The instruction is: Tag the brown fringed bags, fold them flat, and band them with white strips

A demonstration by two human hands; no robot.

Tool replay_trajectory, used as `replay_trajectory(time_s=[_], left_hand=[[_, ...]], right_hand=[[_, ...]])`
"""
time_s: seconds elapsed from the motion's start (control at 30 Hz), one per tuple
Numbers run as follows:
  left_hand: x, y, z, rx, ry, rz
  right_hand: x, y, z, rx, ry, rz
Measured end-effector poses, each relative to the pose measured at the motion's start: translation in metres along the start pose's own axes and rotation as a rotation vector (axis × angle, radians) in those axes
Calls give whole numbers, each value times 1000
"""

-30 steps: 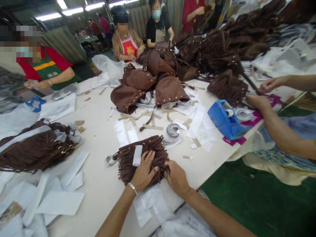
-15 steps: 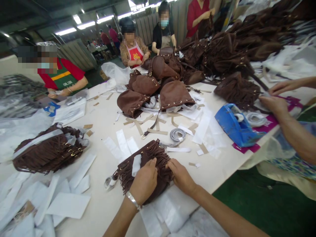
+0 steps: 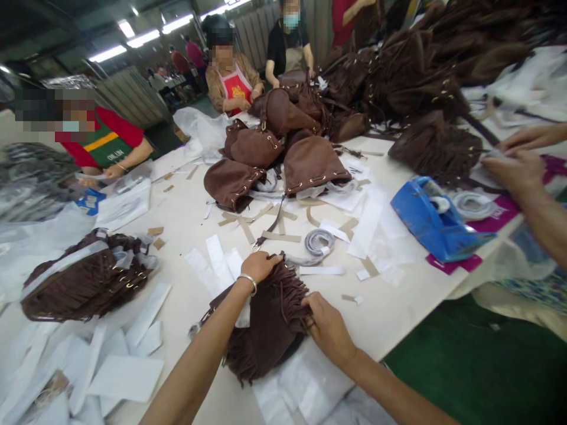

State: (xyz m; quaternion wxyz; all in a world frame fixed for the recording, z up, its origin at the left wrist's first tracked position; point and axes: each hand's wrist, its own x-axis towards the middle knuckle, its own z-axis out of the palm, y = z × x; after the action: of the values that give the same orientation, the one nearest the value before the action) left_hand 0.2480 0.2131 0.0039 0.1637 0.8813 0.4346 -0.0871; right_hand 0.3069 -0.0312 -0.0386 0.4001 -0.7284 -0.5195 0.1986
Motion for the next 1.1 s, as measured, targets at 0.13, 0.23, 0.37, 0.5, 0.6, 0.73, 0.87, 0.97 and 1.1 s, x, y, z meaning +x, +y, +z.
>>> replay_trajectory(time_s=[0.13, 0.23, 0.37, 0.5, 0.6, 0.73, 0.87, 0.97, 1.1], left_hand=[[4, -9, 10, -77, 50, -1], [5, -15, 16, -114, 90, 8], [-1, -19, 26, -124, 117, 50], [-7, -13, 27, -70, 143, 61], [-14, 0, 17, -3, 167, 42], [-48, 29, 2, 68, 251, 93], [-101, 50, 18, 94, 288, 320], [-126, 44, 51, 117, 234, 367], [-134, 25, 84, 127, 234, 347]], right_hand=[[-2, 6, 2, -132, -9, -86], [-6, 12, 7, -303, 12, -165], [-8, 16, 12, -411, 7, -175], [-7, 16, 11, -446, 1, -128], [-8, 14, 8, -490, -15, -112], [-10, 13, 6, -539, -33, -100], [-10, 14, 4, -523, -56, -91], [-11, 16, 0, -479, -69, -74], [-12, 21, -5, -472, -94, -141]])
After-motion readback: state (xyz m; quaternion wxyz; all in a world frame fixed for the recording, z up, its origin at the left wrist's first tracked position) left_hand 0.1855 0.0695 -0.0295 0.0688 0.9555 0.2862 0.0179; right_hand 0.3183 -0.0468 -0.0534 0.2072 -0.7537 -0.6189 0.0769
